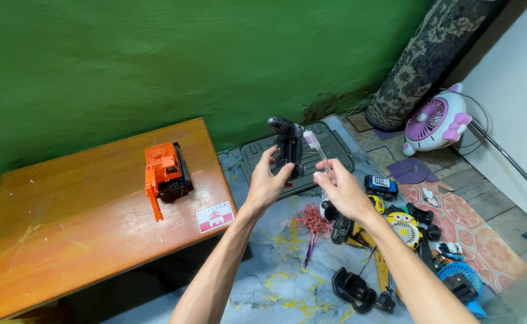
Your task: The person cleans a black and orange remote control using a toothbrush and a pink duster. They scrub the buttons and crevices of the remote, then use the duster to wipe the surface. The remote is handled throughout the clip, and the cleaning tools are used repeatedly.
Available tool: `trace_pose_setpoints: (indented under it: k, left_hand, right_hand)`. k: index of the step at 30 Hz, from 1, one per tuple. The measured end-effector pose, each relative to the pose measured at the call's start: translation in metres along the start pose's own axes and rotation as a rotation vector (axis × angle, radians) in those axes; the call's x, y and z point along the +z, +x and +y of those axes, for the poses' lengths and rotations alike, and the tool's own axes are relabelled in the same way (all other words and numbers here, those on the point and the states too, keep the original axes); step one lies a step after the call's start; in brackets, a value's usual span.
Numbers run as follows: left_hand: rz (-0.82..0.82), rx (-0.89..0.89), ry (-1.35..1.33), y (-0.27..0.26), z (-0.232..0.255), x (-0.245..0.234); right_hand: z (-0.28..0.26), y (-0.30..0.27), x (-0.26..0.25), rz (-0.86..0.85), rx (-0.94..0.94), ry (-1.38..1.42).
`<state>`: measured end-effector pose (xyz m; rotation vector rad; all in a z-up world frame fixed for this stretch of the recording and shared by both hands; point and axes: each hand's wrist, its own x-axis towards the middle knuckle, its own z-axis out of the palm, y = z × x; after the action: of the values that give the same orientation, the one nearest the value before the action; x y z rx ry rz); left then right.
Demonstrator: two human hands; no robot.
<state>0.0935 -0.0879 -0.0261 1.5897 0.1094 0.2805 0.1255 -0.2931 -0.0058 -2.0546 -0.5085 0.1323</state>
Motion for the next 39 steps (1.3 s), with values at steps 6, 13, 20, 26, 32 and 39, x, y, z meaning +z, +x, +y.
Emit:
trace_pose_setpoints:
  k: [6,13,20,26,32,39]
  left_hand:
    - [0.028,-0.089,-0.094,0.003,-0.004,0.010]
    - [0.151,0.261,0.395,0.001,-0.014,0.039]
    - [0.214,0.169,0.428,0.010,-0.011,0.027]
    - [0.174,0.124,0.439,0.008,-0.009,0.027]
    - [0.125,0.103,0.420,0.000,-0.012,0.036]
    - [0.149,0.196,0.387,0.012,-0.014,0.043]
  right_hand:
    - [-0.005,-0.010,-0.023,-0.004,-0.105,-0.308]
    - [-0.003,-0.002,-0.022,0.098,-0.040,-0.572]
    - [-0.004,0.002,-0.029,-0.128,0.014,-0.388]
    - [-0.011,0.000,-0.033,0.033,-0.078,-0.613]
    - [0.000,-0.008,-0.037,0.052,-0.010,-0.566]
    - [-0.015,-0.013,-0.058,-0.081,0.051,-0.670]
